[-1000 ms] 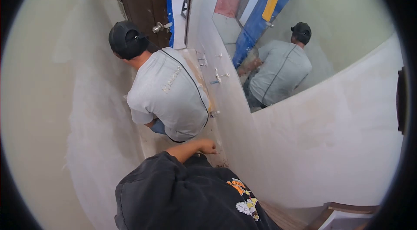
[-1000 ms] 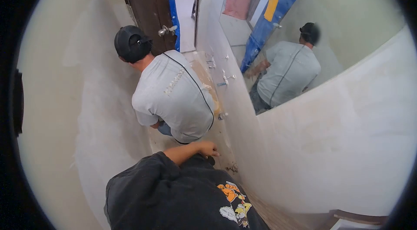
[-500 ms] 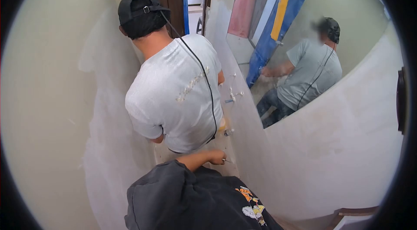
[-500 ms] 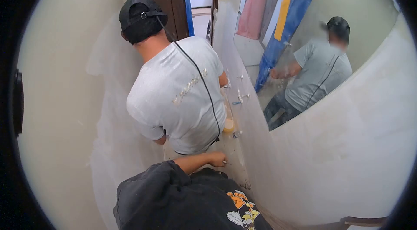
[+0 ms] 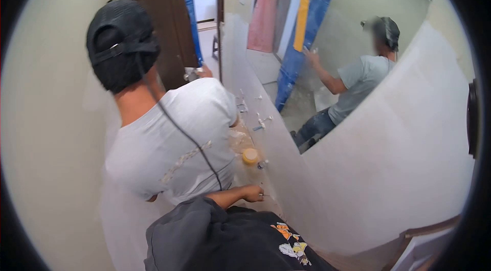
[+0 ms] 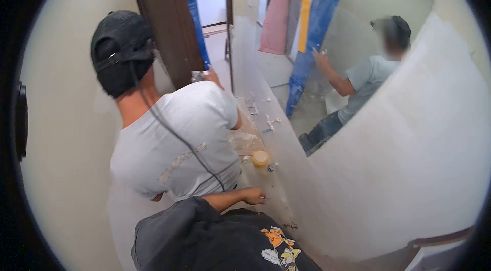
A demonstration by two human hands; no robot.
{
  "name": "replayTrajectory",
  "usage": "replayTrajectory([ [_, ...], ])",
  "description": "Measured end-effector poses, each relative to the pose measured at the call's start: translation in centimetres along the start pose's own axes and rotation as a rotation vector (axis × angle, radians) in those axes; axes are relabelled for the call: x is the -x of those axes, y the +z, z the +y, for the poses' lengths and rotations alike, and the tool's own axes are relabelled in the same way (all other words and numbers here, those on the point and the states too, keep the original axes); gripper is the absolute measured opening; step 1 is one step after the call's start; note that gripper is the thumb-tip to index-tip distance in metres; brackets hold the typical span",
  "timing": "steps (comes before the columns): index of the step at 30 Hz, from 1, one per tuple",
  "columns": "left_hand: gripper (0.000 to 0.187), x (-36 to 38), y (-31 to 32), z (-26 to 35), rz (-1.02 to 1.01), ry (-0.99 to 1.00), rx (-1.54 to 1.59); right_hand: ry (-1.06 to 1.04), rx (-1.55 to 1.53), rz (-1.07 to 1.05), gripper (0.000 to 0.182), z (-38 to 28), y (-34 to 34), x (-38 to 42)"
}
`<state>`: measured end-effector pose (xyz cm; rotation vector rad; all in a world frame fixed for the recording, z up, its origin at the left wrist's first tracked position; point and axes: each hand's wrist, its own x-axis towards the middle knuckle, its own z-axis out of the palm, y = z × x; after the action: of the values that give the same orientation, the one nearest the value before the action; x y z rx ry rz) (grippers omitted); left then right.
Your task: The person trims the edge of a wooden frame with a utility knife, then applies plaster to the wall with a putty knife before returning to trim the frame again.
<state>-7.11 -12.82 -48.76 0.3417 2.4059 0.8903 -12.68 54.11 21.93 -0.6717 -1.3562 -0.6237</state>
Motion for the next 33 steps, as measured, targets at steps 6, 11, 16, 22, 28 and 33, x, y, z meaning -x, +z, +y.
replayTrajectory([
  [6, 0.053, -0.6, -0.2, 1.8, 0.051, -0.064, 0.106, 0.026, 0.021, -0.056, 0.052, -0.1, -1.6, 0.2],
  [11, 0.041, -1.6, -1.1, 3.1, 0.031, -0.065, 0.121, 0.075, 0.04, -0.009, 0.051, -1.0, -0.7, 0.7],
  [16, 0.032, -3.7, -1.0, 8.5, 0.089, 0.149, 0.085, 0.072, 0.048, 0.023, 0.051, -0.6, 0.8, 0.8],
  [22, 0.028, -4.0, -1.6, 11.4, 0.085, 0.261, 0.032, -0.027, 0.107, 0.214, 0.049, 0.6, 3.7, 1.0],
  [28, 0.031, -2.0, -4.2, 13.5, 0.003, 0.117, 0.09, 0.016, 0.062, 0.118, 0.049, 0.2, 4.7, 2.4],
  [33, 0.032, -0.7, -5.7, 13.3, 0.074, 0.102, 0.06, 0.028, 0.033, 0.079, 0.048, -0.8, 5.3, 2.6],
])
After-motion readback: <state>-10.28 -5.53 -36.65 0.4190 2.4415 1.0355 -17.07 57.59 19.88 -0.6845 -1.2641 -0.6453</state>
